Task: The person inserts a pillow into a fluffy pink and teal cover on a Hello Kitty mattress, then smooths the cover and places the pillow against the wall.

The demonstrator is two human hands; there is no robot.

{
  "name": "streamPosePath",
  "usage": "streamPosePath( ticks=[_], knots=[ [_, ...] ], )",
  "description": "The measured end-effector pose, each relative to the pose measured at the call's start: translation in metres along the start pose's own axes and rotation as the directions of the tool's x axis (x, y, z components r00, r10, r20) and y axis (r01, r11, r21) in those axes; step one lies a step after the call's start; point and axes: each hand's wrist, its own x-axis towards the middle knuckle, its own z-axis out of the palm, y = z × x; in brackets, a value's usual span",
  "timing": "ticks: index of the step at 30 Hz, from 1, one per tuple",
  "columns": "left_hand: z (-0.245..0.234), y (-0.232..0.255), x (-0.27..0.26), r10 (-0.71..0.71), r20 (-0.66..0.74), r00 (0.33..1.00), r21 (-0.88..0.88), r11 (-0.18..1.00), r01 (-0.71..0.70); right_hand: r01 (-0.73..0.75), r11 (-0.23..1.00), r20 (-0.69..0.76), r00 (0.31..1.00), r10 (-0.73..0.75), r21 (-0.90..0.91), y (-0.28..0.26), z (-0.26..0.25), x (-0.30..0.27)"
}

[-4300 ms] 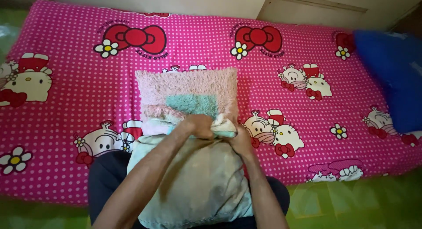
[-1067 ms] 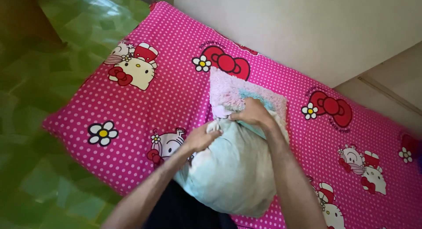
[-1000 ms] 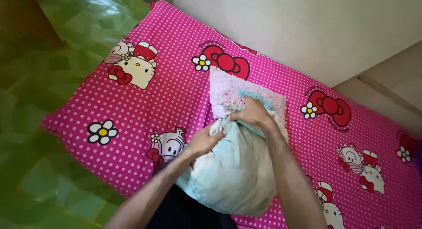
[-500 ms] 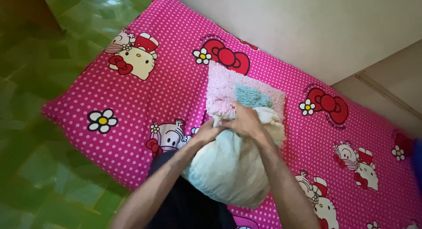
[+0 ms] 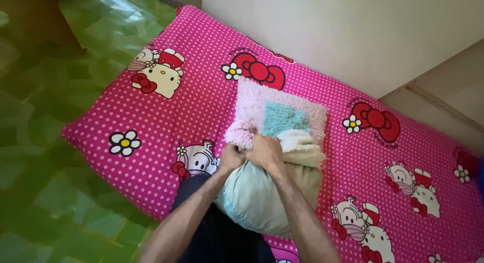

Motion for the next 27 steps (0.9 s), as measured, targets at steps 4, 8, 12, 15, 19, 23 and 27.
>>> streamPosePath(
  ticks=[4, 8, 12, 15, 19, 23, 27],
  knots=[
    [-0.027, 0.022, -0.028, -0.007, 0.011, 1.0, 0.018, 1.0, 0.007, 0.068, 0.995, 0.022, 0.997, -0.07, 0.074, -0.005, -0.017, -0.025],
    [-0.055, 0.047, -0.061, -0.018, 0.002, 1.0, 0.052, 0.998, 0.018, 0.124, 0.992, -0.061, 0.99, -0.124, -0.006, 0.004, -0.022, -0.041],
    [-0.074, 0.076, -0.092, 0.036, -0.022, 0.999, 0.03, 0.999, -0.035, 0.076, 0.997, -0.094, 0.993, -0.077, -0.02, 0.025, -0.002, -0.028],
    [-0.061, 0.057, -0.062, -0.018, 0.101, 0.995, 0.295, 0.956, -0.013, -0.015, 1.0, -0.06, 0.998, 0.013, -0.027, 0.017, 0.018, -0.019],
    [-0.041, 0.021, -0.018, -0.1, 0.227, 0.969, 0.363, 0.932, 0.011, 0.024, 0.997, -0.122, 0.992, -0.033, -0.068, 0.002, 0.024, -0.032],
    [-0.041, 0.045, -0.033, 0.024, 0.273, 0.962, 0.364, 0.923, -0.126, 0.097, 0.995, -0.278, 0.955, -0.104, -0.039, -0.001, 0.051, -0.038],
    [-0.04, 0.051, -0.042, 0.079, 0.147, 0.986, 0.334, 0.934, -0.125, 0.158, 0.973, -0.518, 0.826, -0.224, -0.169, 0.012, 0.087, -0.028]
  ],
)
